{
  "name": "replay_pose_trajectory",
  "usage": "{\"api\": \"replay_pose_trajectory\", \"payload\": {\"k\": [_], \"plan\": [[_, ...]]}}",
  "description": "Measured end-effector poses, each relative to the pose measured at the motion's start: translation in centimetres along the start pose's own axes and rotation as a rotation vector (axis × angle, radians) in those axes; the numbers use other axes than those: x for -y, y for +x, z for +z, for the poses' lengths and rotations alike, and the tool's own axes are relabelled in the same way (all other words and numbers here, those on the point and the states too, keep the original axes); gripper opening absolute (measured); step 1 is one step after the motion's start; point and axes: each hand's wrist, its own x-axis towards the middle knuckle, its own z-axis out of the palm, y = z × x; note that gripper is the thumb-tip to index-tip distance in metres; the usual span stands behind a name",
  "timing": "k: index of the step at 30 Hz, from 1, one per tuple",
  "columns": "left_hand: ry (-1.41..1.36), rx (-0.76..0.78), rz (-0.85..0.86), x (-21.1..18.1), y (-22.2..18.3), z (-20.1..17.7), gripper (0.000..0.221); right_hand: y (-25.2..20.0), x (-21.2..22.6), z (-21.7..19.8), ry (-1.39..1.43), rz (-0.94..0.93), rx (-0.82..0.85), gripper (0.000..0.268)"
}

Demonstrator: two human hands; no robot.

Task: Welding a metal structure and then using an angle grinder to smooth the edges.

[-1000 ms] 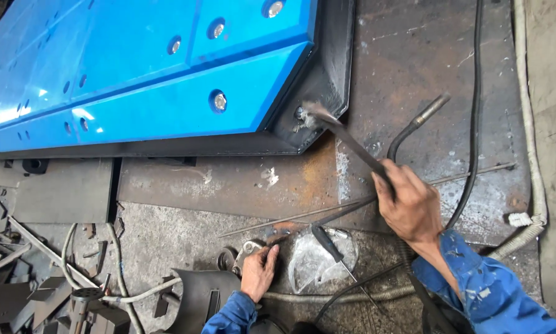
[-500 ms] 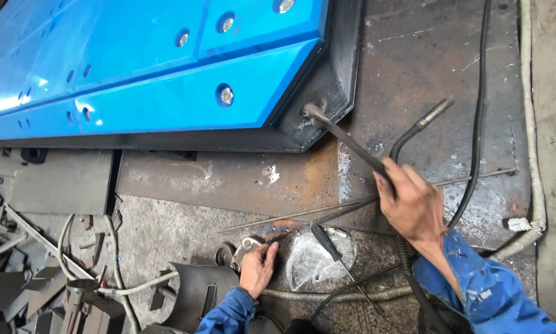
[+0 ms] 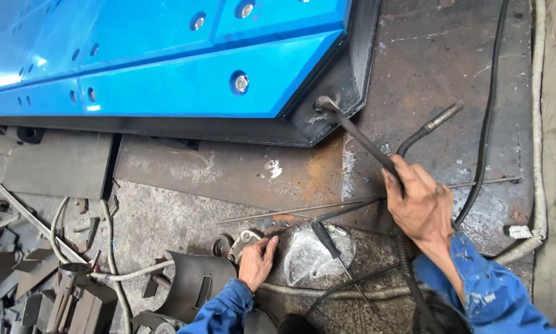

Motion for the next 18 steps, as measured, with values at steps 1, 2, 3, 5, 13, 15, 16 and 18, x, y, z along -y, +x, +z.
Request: {"api": "replay_pose_trajectory", "payload": {"k": [1,2,3,5,13,15,16,18], "plan": [[-0.021,0.0,0.001,-0.5,0.2,-0.2,0.041,0.1,0.3,-0.1,0.003,0.015,0.003,0.023],[-0.024,-0.004,-0.004,-0.5,0.1,-0.3,0.041,0.0,0.1,-0.1,0.004,0.011,0.008,0.023],[-0.015,0.001,0.003,-0.5,0.1,-0.3,0.042,-0.1,-0.1,0.0,-0.003,0.011,0.009,0.024],[-0.014,-0.003,-0.003,-0.4,-0.4,-0.2,0.043,-0.1,-0.1,-0.2,-0.007,0.0,0.023,0.025],[-0.013,-0.013,0.036,0.1,-0.2,0.4,0.041,0.1,0.9,-1.2,-0.056,0.015,0.051,0.025],[0.005,-0.019,0.041,0.2,0.2,0.4,0.042,0.0,0.8,-1.1,-0.065,0.017,0.047,0.024],[0.023,-0.024,0.035,0.4,-0.2,0.6,0.043,-0.2,0.8,-1.0,-0.07,0.019,0.054,0.024],[-0.009,-0.013,0.022,-0.3,-0.3,0.2,0.042,-0.3,0.4,-0.8,-0.08,0.002,0.062,0.024]]}}
